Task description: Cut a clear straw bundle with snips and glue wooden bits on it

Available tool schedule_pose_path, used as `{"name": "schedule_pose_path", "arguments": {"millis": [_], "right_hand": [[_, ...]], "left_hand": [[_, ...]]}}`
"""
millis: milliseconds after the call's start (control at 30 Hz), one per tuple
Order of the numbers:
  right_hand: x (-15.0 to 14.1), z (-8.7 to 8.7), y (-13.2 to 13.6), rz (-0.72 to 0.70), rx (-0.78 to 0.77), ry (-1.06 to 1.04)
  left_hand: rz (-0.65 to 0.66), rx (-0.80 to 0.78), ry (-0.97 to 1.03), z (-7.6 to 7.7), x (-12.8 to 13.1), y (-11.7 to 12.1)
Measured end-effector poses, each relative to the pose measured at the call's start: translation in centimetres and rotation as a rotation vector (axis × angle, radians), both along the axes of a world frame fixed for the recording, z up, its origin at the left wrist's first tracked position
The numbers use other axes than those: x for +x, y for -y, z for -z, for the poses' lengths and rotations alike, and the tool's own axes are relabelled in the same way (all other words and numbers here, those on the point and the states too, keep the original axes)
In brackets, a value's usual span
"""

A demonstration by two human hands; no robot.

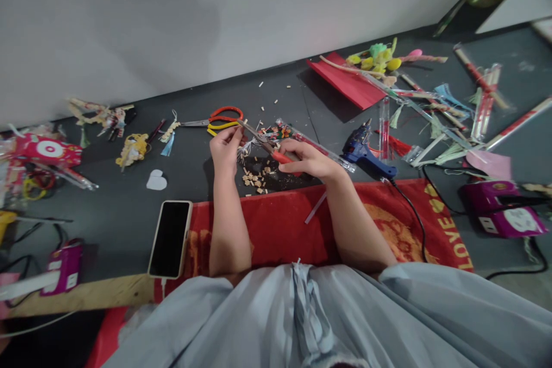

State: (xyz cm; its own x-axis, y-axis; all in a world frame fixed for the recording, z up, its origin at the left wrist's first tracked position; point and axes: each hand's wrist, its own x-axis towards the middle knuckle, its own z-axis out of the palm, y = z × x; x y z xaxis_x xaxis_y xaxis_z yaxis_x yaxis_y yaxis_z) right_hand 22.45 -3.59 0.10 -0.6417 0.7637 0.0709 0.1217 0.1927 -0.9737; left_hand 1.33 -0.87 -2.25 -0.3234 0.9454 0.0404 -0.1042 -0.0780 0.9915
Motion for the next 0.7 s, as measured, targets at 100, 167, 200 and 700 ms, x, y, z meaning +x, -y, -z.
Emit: {"name": "schedule_pose_path", "arguments": {"millis": [100, 167, 200, 700], "right_hand": [[-0.1, 0.1, 0.0, 0.009, -0.004, -0.019], [-0.2, 0.1, 0.0, 0.013, -0.011, -0.04], [-0.2, 0.1, 0.0, 0.016, -0.02, -0.05], [-2.2, 0.5, 0.8, 0.3, -0.028, -0.234]], "left_hand": [[0.0, -0.007, -0.008, 0.0, 0.1, 0.0], [0.001, -0.009, 0.009, -0.1, 0.1, 0.0], [0.001, -0.01, 0.028, -0.1, 0.2, 0.0], [0.501, 0.073, -0.057, -0.2, 1.8, 1.0]]}}
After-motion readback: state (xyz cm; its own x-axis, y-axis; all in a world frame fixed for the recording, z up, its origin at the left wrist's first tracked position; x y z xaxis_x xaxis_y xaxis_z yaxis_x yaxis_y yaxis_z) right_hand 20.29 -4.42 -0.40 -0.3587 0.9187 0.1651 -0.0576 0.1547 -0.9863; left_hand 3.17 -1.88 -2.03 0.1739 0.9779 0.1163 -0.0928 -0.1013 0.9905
